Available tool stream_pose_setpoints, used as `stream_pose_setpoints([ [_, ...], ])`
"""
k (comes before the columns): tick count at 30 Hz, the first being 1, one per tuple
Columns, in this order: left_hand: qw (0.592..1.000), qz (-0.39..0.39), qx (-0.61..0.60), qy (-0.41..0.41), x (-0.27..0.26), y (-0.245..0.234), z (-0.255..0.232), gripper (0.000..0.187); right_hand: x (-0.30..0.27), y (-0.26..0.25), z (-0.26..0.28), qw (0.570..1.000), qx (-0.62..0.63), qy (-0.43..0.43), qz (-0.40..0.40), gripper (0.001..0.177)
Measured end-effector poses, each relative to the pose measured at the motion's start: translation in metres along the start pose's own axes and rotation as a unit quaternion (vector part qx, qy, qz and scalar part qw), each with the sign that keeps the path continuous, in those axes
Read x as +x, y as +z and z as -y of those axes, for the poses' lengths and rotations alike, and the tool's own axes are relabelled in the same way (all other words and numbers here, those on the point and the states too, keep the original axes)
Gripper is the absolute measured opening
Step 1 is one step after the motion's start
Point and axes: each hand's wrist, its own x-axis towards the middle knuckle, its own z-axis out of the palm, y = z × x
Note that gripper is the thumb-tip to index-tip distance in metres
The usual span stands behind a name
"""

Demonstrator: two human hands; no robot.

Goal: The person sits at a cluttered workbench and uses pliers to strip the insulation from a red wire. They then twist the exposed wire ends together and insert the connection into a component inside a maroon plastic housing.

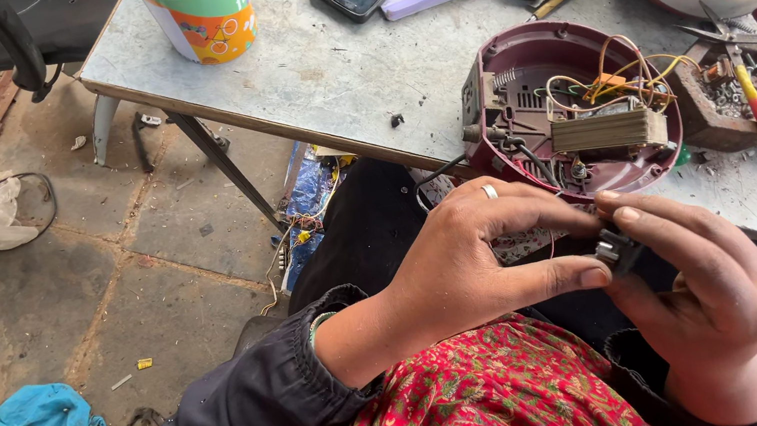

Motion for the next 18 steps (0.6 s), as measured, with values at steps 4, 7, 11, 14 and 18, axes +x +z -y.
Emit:
stream_pose_setpoints([
  [4, 0.998, 0.031, -0.014, -0.045, -0.002, 0.004, 0.006, 0.023, -0.001, 0.000, 0.005, 1.000, 0.003, 0.001, 0.021, 0.037],
  [7, 0.993, 0.064, -0.049, -0.082, -0.005, 0.006, 0.006, 0.023, -0.003, 0.000, 0.007, 0.998, 0.046, 0.016, 0.048, 0.034],
  [11, 0.989, 0.092, -0.062, -0.101, -0.011, 0.003, 0.001, 0.023, -0.009, -0.002, 0.008, 0.993, 0.093, 0.040, 0.062, 0.037],
  [14, 0.984, 0.107, -0.040, -0.133, -0.014, 0.001, -0.004, 0.025, -0.014, -0.001, 0.005, 0.993, 0.091, 0.026, 0.076, 0.035],
  [18, 0.924, 0.093, -0.243, -0.280, -0.021, -0.005, -0.014, 0.028, -0.013, -0.001, 0.003, 0.994, 0.054, -0.025, 0.087, 0.033],
])
